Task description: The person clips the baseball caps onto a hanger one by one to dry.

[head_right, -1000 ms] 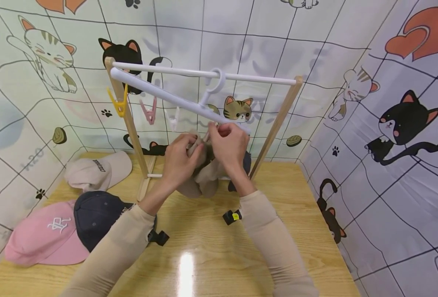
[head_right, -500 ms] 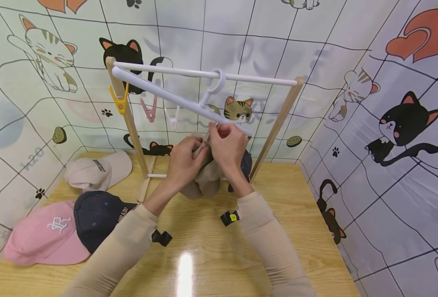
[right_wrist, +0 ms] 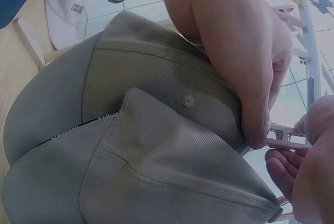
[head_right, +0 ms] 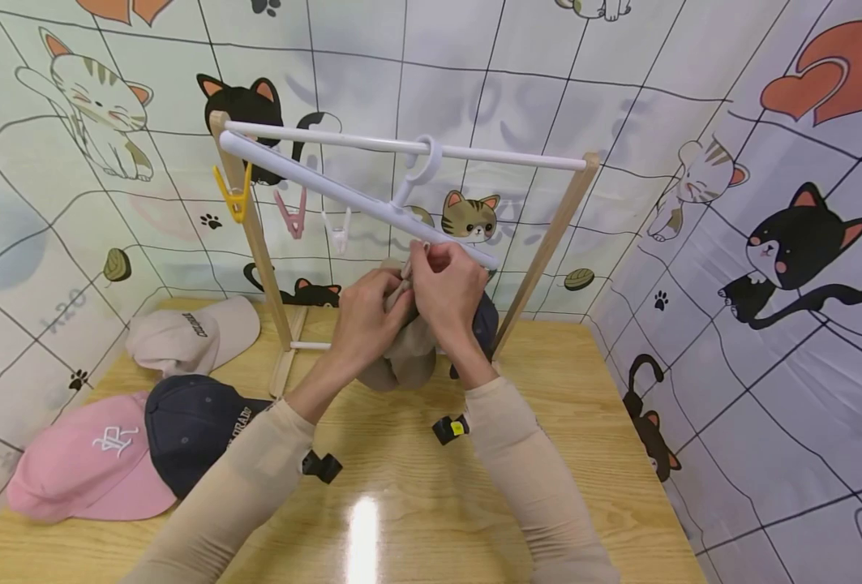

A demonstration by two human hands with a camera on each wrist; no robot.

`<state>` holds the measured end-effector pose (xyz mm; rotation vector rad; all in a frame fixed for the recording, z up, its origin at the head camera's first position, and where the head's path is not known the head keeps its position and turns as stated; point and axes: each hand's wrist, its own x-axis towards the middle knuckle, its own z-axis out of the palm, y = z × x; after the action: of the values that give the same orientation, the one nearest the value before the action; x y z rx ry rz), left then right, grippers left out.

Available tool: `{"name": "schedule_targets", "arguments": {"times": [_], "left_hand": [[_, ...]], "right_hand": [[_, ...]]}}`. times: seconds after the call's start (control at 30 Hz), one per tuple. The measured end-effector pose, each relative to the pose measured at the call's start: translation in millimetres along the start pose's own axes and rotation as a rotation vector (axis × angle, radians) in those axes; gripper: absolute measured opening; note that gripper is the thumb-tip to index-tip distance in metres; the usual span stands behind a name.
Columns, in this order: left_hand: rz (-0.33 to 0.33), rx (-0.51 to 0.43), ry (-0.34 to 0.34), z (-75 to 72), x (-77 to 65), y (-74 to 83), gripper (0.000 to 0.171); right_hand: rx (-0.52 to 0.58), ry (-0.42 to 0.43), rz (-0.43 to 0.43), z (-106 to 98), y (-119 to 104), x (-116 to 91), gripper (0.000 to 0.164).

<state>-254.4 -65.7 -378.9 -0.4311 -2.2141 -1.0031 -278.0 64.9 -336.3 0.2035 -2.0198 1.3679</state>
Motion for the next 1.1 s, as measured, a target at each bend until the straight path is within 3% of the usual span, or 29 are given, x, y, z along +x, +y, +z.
{"name": "schedule_targets", "arguments": {"times": [0.93,1.1], "left_hand": [[0.052,0.03,0.03,11.2,4.3,7.0,0.009],[0.058,0.02,0.03,12.5,4.6,7.8,0.009]], "right_hand": [[-0.12,0.015,-0.206,-5,5,3,0.03],[-0.124,0.018,-0.212,-5,7,4,0.029]]}}
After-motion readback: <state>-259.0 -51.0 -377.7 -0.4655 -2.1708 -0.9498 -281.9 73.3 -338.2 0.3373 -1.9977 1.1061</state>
